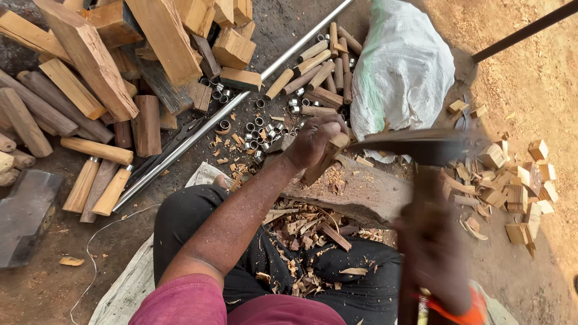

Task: The person sits on the ground and uses a hammer to repeatedly strike a small wooden block held against a larger wooden support. The person shapes the wood by hand, creating wood shavings that accumulate on the ground.

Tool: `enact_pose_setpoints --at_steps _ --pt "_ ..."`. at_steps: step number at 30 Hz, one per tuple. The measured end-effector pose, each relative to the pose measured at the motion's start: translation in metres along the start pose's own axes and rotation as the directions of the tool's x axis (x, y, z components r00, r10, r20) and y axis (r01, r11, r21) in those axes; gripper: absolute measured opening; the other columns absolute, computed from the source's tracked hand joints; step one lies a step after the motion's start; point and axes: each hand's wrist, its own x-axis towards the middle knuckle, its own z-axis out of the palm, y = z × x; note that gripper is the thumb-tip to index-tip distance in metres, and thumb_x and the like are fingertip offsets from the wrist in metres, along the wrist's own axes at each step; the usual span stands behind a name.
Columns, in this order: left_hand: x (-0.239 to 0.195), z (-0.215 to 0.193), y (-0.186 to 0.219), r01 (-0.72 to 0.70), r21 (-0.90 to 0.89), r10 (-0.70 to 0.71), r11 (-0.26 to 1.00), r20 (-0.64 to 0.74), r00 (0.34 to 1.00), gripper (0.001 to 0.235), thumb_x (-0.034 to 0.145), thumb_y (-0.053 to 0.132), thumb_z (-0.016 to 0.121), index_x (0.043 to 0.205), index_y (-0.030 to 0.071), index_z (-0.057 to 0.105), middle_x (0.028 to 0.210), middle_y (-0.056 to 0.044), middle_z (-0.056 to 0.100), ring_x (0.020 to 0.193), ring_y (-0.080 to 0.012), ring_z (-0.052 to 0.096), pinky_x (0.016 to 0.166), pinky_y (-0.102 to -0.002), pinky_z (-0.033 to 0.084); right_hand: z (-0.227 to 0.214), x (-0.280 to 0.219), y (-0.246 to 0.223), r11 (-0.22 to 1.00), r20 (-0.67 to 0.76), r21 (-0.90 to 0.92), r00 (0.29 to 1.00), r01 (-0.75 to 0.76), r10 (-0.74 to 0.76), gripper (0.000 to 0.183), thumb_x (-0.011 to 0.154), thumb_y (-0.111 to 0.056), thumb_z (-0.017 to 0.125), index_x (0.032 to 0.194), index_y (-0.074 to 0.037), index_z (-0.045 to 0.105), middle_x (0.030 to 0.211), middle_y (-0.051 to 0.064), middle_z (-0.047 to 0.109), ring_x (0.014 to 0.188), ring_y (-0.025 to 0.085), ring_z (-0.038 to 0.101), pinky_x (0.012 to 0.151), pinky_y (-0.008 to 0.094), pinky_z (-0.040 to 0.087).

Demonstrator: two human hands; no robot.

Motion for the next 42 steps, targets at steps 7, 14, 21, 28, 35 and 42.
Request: enact_pose_setpoints --at_steps 7,14,21,28,35,42 --pt "-0.001 0.000 0.000 -0.204 0.090 0.202 0.975 0.028 0.979 0.041 0.106 0.039 0.045 0.092 0.008 0.066 0.082 -0.003 0.063 0.076 -0.0131 0.060 0.071 -0.031 0.053 -0.002 -0.012 -0.004 0.970 0.140 0.240 0.990 -0.029 -0.005 0.089 0.091 0.004 0.069 0.168 -0.015 0.031 0.098 0.010 0.064 0.075 0.010 0.060 0.062 0.025 0.053" --pt "-0.004 -0.003 -0.004 -0.225 0.131 0.218 0.966 0.070 0.974 0.040 0.110 0.037 0.043 0.096 0.006 0.065 0.087 -0.006 0.062 0.084 -0.0151 0.060 0.080 -0.034 0.053 -0.036 -0.008 -0.033 0.975 -0.058 0.221 0.998 -0.013 0.027 0.077 0.093 0.003 0.067 0.160 -0.014 0.033 0.100 0.012 0.063 0.066 0.012 0.058 0.053 0.028 0.051" --pt "0.003 -0.016 0.001 -0.106 0.096 0.110 0.990 -0.044 0.993 0.044 0.104 0.041 0.040 0.088 0.008 0.064 0.078 -0.007 0.063 0.071 -0.0155 0.063 0.064 -0.034 0.057 0.064 0.011 0.011 0.971 0.197 0.221 0.979 -0.092 0.048 0.094 0.090 0.003 0.062 0.165 -0.022 0.012 0.123 0.007 0.063 0.057 0.008 0.054 0.045 0.025 0.050" --pt "-0.004 0.004 0.010 -0.048 0.135 0.057 0.990 -0.070 0.996 0.046 0.102 0.043 0.039 0.088 0.007 0.064 0.077 -0.007 0.062 0.068 -0.0148 0.064 0.062 -0.032 0.057 0.038 0.008 -0.060 0.979 0.179 0.203 0.984 -0.031 -0.005 0.093 0.091 0.004 0.066 0.170 -0.018 0.022 0.104 0.010 0.065 0.069 0.012 0.055 0.057 0.028 0.051" --pt "-0.002 -0.004 0.001 -0.062 0.048 0.065 0.997 -0.074 0.995 0.043 0.104 0.039 0.040 0.091 0.005 0.062 0.080 -0.008 0.063 0.075 -0.0161 0.065 0.070 -0.034 0.058 -0.024 -0.022 -0.021 0.970 -0.125 0.244 0.991 -0.013 0.045 0.064 0.089 0.004 0.070 0.147 -0.008 0.044 0.108 0.013 0.067 0.082 0.020 0.067 0.064 0.034 0.058" --pt "0.001 -0.001 -0.003 -0.095 0.033 0.097 0.995 -0.074 0.993 0.044 0.104 0.041 0.040 0.091 0.005 0.062 0.078 -0.009 0.065 0.067 -0.0164 0.067 0.056 -0.033 0.059 0.058 0.019 -0.041 0.984 0.228 0.085 0.964 -0.157 0.135 0.098 0.093 0.005 0.070 0.174 -0.018 0.021 0.100 0.018 0.073 0.067 0.021 0.063 0.057 0.033 0.055"
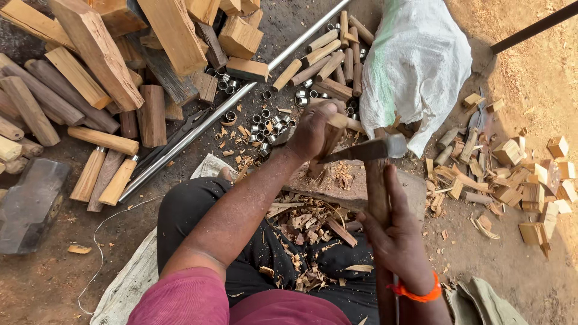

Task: The person sits on the ground and uses a hammer to repeatedly strike a small wooden block held against a larger wooden support. The person shapes the wood by hand, creating wood shavings that accumulate on the ground.

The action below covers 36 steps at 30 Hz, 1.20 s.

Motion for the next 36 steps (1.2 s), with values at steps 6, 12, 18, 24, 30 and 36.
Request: enact_pose_setpoints --at_steps 6,12,18,24,30,36 --pt "-0.006 -0.003 -0.004 0.001 -0.002 -0.001 1.000 0.006 1.000 0.044 0.106 0.041 0.040 0.093 0.005 0.062 0.080 -0.008 0.064 0.073 -0.0164 0.067 0.065 -0.033 0.060 -0.079 -0.051 0.028 0.915 -0.193 -0.065 0.894 0.398 -0.403 0.084 0.086 0.012 0.066 0.159 -0.004 0.028 0.137 0.034 0.054 0.115 0.041 0.059 0.085 0.050 0.053" --pt "-0.007 -0.003 -0.001 -0.006 0.036 0.006 0.999 0.008 1.000 0.045 0.106 0.041 0.039 0.093 0.005 0.062 0.080 -0.007 0.063 0.076 -0.0157 0.066 0.070 -0.033 0.058 -0.069 -0.045 0.057 0.980 -0.227 0.050 0.958 0.193 -0.177 0.072 0.091 0.007 0.068 0.153 -0.002 0.035 0.124 0.024 0.059 0.095 0.027 0.062 0.073 0.039 0.054" --pt "-0.006 -0.006 0.011 0.037 0.027 -0.035 0.999 -0.066 0.997 0.044 0.103 0.041 0.039 0.094 0.006 0.063 0.077 -0.007 0.064 0.069 -0.0164 0.065 0.061 -0.035 0.056 0.011 -0.007 0.013 0.979 0.038 -0.026 0.979 0.200 -0.199 0.089 0.088 0.007 0.067 0.164 -0.012 0.025 0.136 0.018 0.058 0.089 0.017 0.060 0.070 0.028 0.054" --pt "-0.002 -0.009 -0.002 -0.007 0.077 0.010 0.997 -0.041 0.999 0.047 0.105 0.044 0.037 0.089 0.008 0.063 0.075 -0.007 0.063 0.065 -0.0163 0.064 0.057 -0.035 0.057 -0.061 -0.060 0.022 0.901 -0.275 0.219 0.910 0.374 -0.311 0.083 0.095 0.000 0.067 0.165 -0.020 0.026 0.103 0.007 0.067 0.081 0.007 0.066 0.066 0.023 0.057" --pt "-0.010 -0.003 -0.007 -0.011 0.107 0.015 0.994 -0.035 0.999 0.044 0.104 0.042 0.039 0.087 0.009 0.062 0.076 -0.007 0.061 0.066 -0.0147 0.063 0.057 -0.034 0.056 -0.010 -0.017 0.025 0.955 -0.010 0.056 0.957 0.291 -0.290 0.082 0.092 0.007 0.061 0.163 -0.011 0.026 0.159 0.012 0.042 0.104 0.013 0.059 0.067 0.026 0.053" --pt "-0.001 -0.007 0.002 -0.076 0.067 0.078 0.995 -0.033 0.996 0.047 0.104 0.042 0.040 0.082 0.007 0.062 0.073 -0.006 0.062 0.061 -0.0143 0.063 0.051 -0.033 0.057 -0.002 -0.020 0.008 0.988 -0.028 0.092 0.992 0.125 -0.123 0.086 0.090 0.007 0.065 0.165 -0.016 0.030 0.102 0.007 0.065 0.073 0.010 0.057 0.058 0.027 0.051"
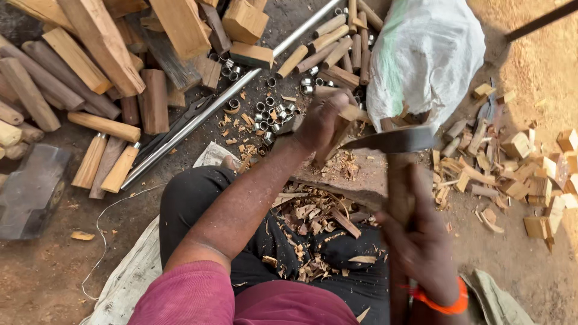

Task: The person sits on the ground and uses a hammer to repeatedly strike a small wooden block held against a larger wooden support. The person shapes the wood by hand, creating wood shavings that accumulate on the ground.

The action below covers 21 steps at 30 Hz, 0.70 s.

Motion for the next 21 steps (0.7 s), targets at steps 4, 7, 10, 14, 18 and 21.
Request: enact_pose_setpoints --at_steps 4,7,10,14,18,21 --pt "0.001 -0.004 -0.006 0.036 -0.083 -0.035 0.996 0.006 0.999 0.044 0.104 0.041 0.041 0.089 0.005 0.062 0.077 -0.007 0.064 0.069 -0.0159 0.067 0.064 -0.035 0.061 -0.042 -0.027 0.007 0.982 -0.163 0.125 0.979 0.143 -0.122 0.090 0.092 0.005 0.063 0.167 -0.020 0.020 0.105 0.007 0.066 0.078 0.011 0.063 0.062 0.026 0.054" --pt "-0.002 -0.004 -0.007 0.001 0.029 -0.001 1.000 0.009 1.000 0.048 0.108 0.042 0.038 0.090 0.005 0.063 0.079 -0.006 0.062 0.076 -0.0144 0.064 0.072 -0.034 0.056 -0.036 -0.028 0.002 0.969 -0.224 0.187 0.968 0.158 -0.115 0.089 0.093 0.004 0.065 0.166 -0.020 0.020 0.107 0.008 0.065 0.078 0.012 0.063 0.060 0.027 0.054" --pt "-0.004 -0.003 -0.005 0.071 -0.026 -0.071 0.997 0.008 0.997 0.046 0.105 0.042 0.039 0.090 0.005 0.062 0.076 -0.006 0.062 0.071 -0.0143 0.065 0.066 -0.034 0.057 -0.010 -0.017 -0.013 0.989 -0.151 0.146 0.988 0.000 0.022 0.091 0.092 0.004 0.066 0.165 -0.023 0.020 0.104 0.009 0.066 0.074 0.014 0.063 0.057 0.030 0.054" --pt "0.005 -0.009 0.002 0.019 -0.061 -0.021 0.998 -0.033 0.999 0.045 0.106 0.042 0.042 0.092 0.005 0.062 0.079 -0.007 0.062 0.073 -0.0156 0.064 0.068 -0.034 0.057 0.032 0.014 0.010 0.944 0.156 -0.126 0.933 -0.306 0.324 0.095 0.089 0.007 0.066 0.165 -0.027 0.020 0.097 0.010 0.070 0.071 0.017 0.063 0.059 0.032 0.056" --pt "-0.003 -0.008 -0.006 0.083 -0.121 -0.083 0.989 0.004 0.997 0.043 0.104 0.041 0.042 0.096 0.004 0.063 0.084 -0.008 0.065 0.077 -0.0167 0.068 0.072 -0.034 0.059 -0.017 -0.020 0.023 0.993 -0.001 0.116 0.999 0.037 -0.037 0.094 0.093 0.011 0.061 0.172 -0.024 0.022 0.102 0.010 0.062 0.077 0.013 0.058 0.063 0.030 0.052" --pt "0.000 -0.014 -0.001 0.129 -0.163 -0.130 0.978 0.004 0.991 0.042 0.102 0.041 0.043 0.098 0.005 0.064 0.085 -0.008 0.066 0.077 -0.0165 0.069 0.071 -0.034 0.061 -0.052 -0.039 0.002 0.955 -0.116 0.201 0.974 0.216 -0.196 0.097 0.095 0.009 0.059 0.168 -0.030 0.009 0.102 0.010 0.067 0.069 0.012 0.062 0.058 0.028 0.055"
